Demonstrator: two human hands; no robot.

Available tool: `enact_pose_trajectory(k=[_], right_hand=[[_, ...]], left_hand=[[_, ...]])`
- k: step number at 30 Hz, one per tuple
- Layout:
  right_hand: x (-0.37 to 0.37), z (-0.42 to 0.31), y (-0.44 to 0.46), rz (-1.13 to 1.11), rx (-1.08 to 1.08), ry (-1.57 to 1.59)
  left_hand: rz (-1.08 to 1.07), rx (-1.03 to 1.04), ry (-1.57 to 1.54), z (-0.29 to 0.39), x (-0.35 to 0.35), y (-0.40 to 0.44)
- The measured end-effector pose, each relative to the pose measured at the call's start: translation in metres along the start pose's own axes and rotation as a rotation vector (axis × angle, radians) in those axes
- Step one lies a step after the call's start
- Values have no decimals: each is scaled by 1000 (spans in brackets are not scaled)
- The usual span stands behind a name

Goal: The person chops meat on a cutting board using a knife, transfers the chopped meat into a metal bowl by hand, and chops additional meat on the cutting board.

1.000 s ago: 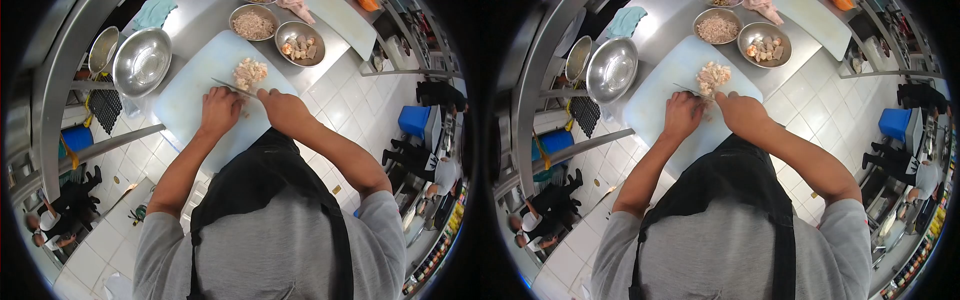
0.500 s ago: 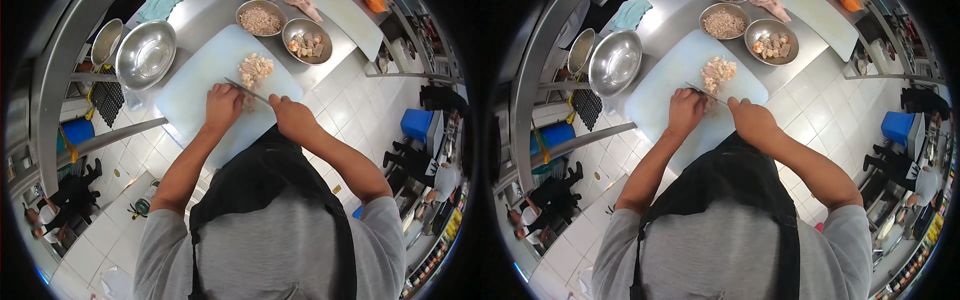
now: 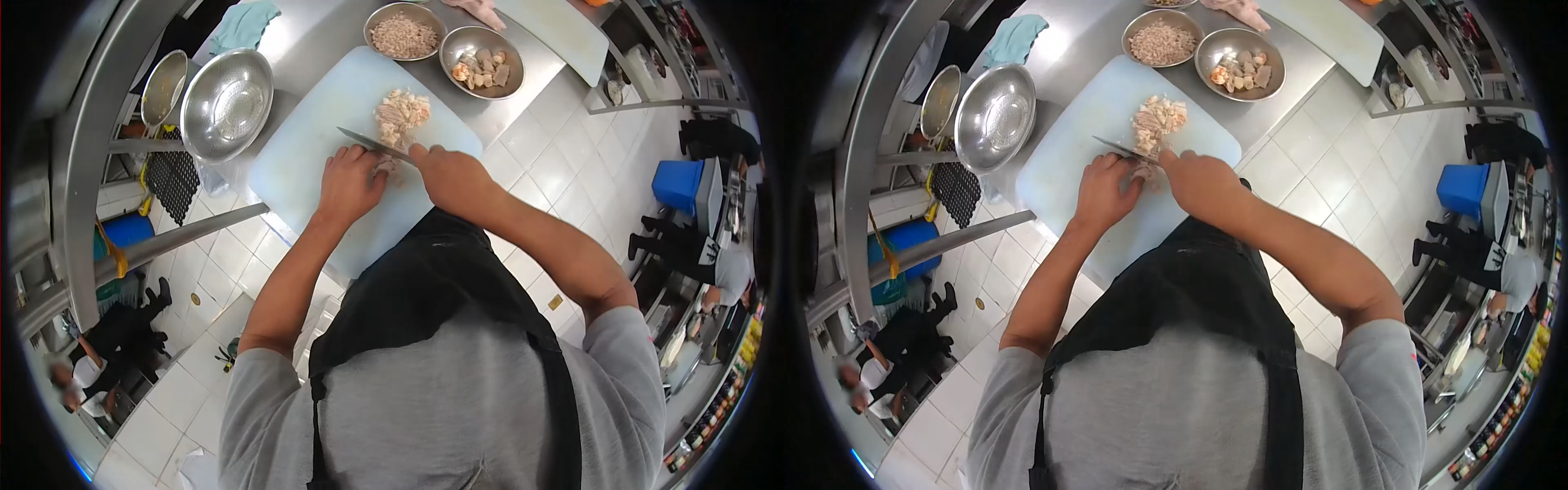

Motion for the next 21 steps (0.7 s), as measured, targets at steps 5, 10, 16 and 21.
enact_pose_trajectory(k=[5, 10, 16, 21], right_hand=[[-8, -13, -21, -78, 74, 14], [17, -2, -8, 0, 34, 22], [-9, -17, -24, -84, 98, 78], [10, -7, -16, -25, 42, 43]], left_hand=[[69, 33, -73, -9, 6, -5], [56, 18, -93, -6, 9, -4], [106, -92, -235, -7, 17, -10], [107, -39, -206, -7, 21, -8]])
Point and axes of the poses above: each hand's wrist, its own y-axis towards the middle knuckle, its own x-axis out of the palm, z = x × y, the point moved 1 cm from there along y, towards the middle knuckle, and after that the axes turned 13 degrees about -x, right-handed, at the moved point
